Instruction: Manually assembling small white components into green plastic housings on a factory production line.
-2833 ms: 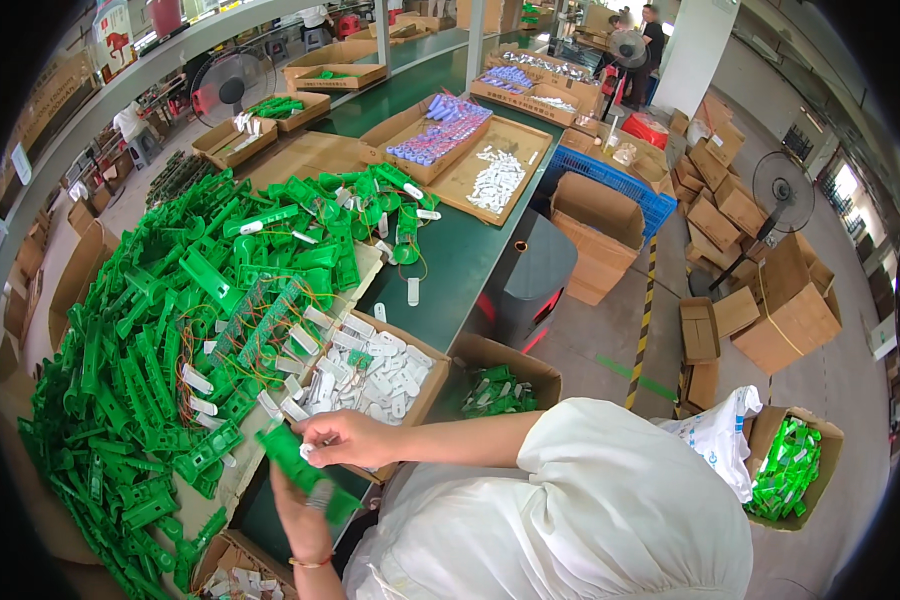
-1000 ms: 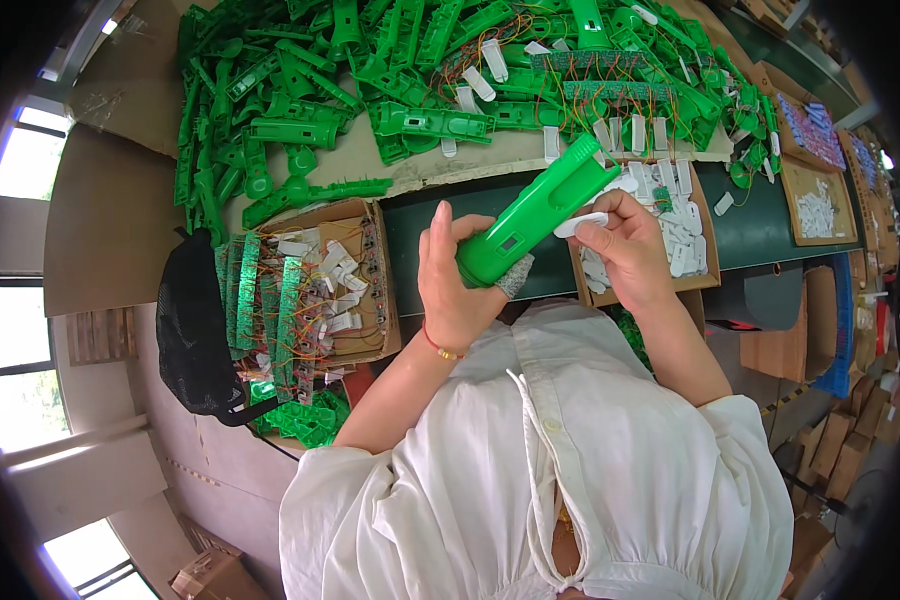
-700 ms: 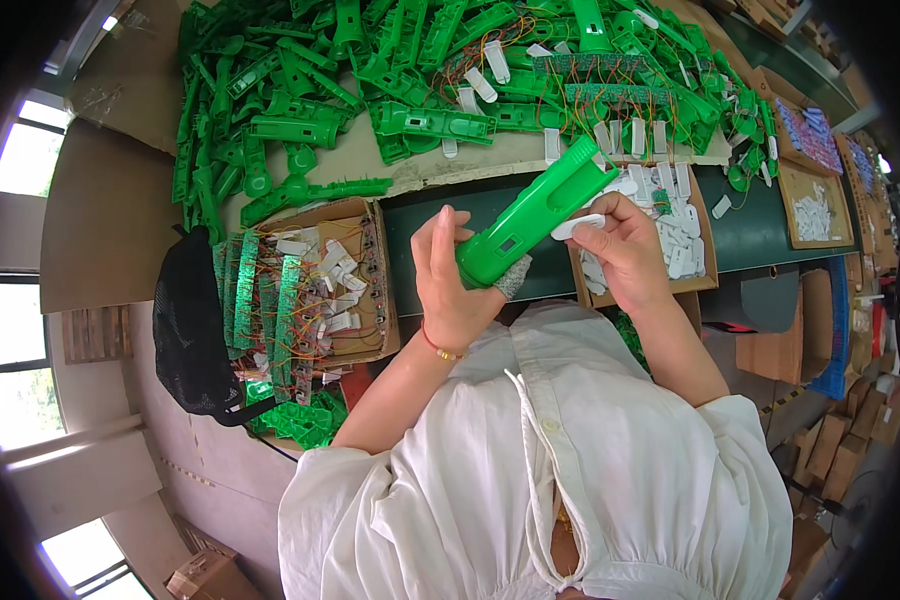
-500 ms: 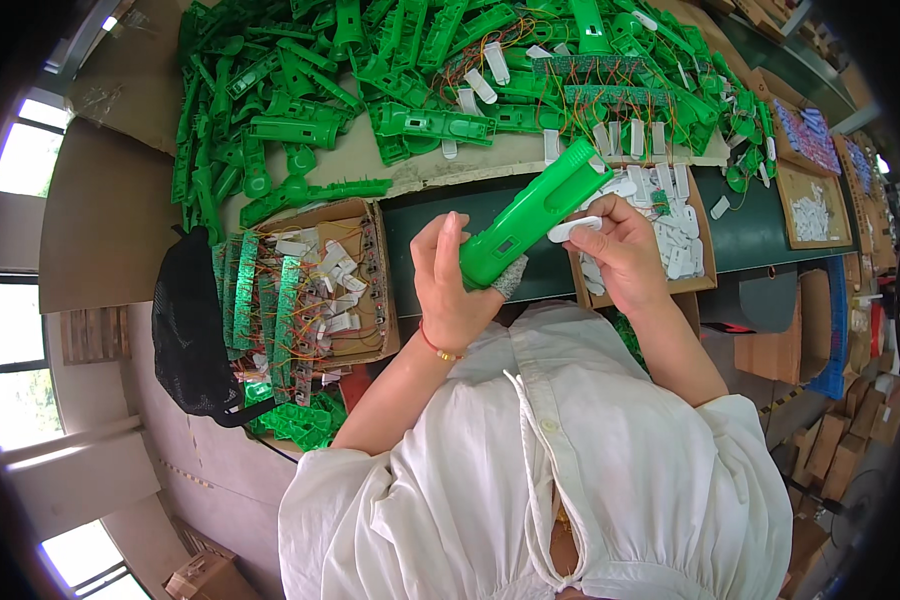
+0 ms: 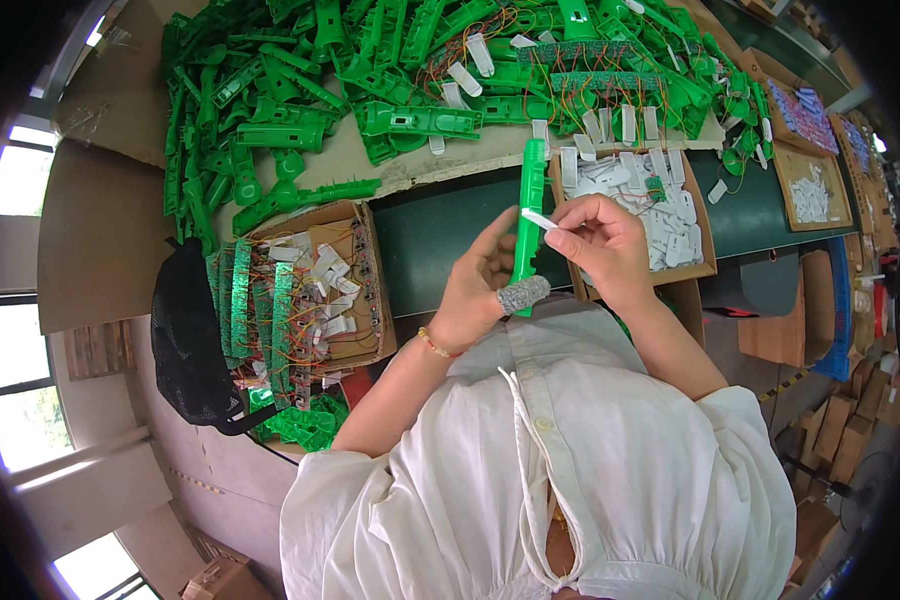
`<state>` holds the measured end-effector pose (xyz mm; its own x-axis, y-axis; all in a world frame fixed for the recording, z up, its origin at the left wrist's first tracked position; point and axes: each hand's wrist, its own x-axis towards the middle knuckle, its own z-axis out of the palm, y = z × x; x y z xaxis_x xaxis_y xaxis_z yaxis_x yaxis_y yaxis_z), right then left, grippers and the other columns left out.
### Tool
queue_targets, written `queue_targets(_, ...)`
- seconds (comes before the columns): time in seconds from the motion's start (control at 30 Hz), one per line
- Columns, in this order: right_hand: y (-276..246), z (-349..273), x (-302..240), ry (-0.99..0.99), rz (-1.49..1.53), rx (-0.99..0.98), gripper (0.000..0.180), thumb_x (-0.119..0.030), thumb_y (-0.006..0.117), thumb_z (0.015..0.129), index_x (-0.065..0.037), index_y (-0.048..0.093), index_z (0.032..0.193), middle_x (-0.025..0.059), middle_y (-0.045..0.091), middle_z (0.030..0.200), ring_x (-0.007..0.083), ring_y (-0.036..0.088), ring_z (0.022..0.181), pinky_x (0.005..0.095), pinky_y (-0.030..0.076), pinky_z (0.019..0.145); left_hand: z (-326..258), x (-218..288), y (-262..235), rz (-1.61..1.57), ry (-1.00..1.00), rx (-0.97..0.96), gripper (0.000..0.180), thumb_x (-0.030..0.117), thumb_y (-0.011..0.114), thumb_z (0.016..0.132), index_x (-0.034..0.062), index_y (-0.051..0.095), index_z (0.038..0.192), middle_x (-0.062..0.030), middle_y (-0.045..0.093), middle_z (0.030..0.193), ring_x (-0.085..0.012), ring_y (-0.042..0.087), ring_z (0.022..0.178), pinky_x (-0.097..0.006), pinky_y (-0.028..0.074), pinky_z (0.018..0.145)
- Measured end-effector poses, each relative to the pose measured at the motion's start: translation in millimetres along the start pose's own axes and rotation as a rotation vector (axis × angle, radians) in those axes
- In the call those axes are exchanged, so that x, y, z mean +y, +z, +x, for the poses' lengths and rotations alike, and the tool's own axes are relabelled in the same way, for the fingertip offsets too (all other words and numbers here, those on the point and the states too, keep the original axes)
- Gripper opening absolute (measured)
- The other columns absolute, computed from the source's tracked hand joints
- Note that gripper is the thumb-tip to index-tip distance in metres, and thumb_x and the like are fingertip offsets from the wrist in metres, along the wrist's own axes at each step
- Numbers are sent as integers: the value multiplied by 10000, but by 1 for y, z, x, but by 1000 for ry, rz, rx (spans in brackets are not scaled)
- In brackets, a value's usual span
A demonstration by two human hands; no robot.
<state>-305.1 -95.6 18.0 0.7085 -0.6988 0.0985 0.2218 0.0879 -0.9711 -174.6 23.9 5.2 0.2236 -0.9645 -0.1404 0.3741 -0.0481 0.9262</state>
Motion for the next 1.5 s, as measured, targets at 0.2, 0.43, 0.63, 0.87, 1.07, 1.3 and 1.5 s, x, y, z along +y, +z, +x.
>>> queue_targets(0.2,-3,-4,3,-93,-350,22,123,-44,625,800,9,580,901,51,600,826,81,550,724,203,448,667,2,4,-3,585,361,344,916,63,773,640,57,208,1361,-137,524,1083,-185,551,884,-295,480,756)
queue_targets(0.43,5,-10,1,214,122,30,96,-36,635,786,1,591,863,22,598,804,72,541,741,205,434,673,4,11,4,48,155,96,952,29,769,636,37,165,1372,-161,519,1110,-196,552,952,-308,485,801)
queue_targets(0.63,0,-8,-11,146,53,8,86,-39,640,785,17,597,834,49,625,768,71,570,685,199,456,615,2,11,1,30,120,21,810,-27,705,691,35,260,1365,-103,512,1159,-173,539,983,-309,476,833)
queue_targets(0.87,11,-14,-10,249,-58,-76,72,-23,640,778,18,586,802,39,612,737,63,564,663,195,457,592,0,1,1,239,156,11,744,28,714,712,20,316,1340,-86,476,1233,-163,498,1071,-307,417,915)
queue_targets(1.07,9,-18,-9,194,-34,-30,64,-4,630,781,22,573,790,41,603,738,65,564,663,196,456,587,2,-2,13,-49,158,48,723,37,712,711,16,336,1329,-94,495,1211,-164,508,1055,-305,424,904)
queue_targets(1.3,5,-18,-12,158,-84,-57,64,-6,639,775,13,577,779,32,603,739,56,550,652,186,439,573,1,0,8,462,289,83,741,70,730,693,43,357,1331,-66,530,1089,-163,530,976,-290,432,865)
queue_targets(1.5,-1,-11,-6,291,-232,-189,116,-85,613,821,18,605,874,49,621,825,75,569,711,195,452,597,4,15,12,1103,582,301,679,4,711,605,70,492,1245,-93,534,960,-223,533,812,-296,460,691)
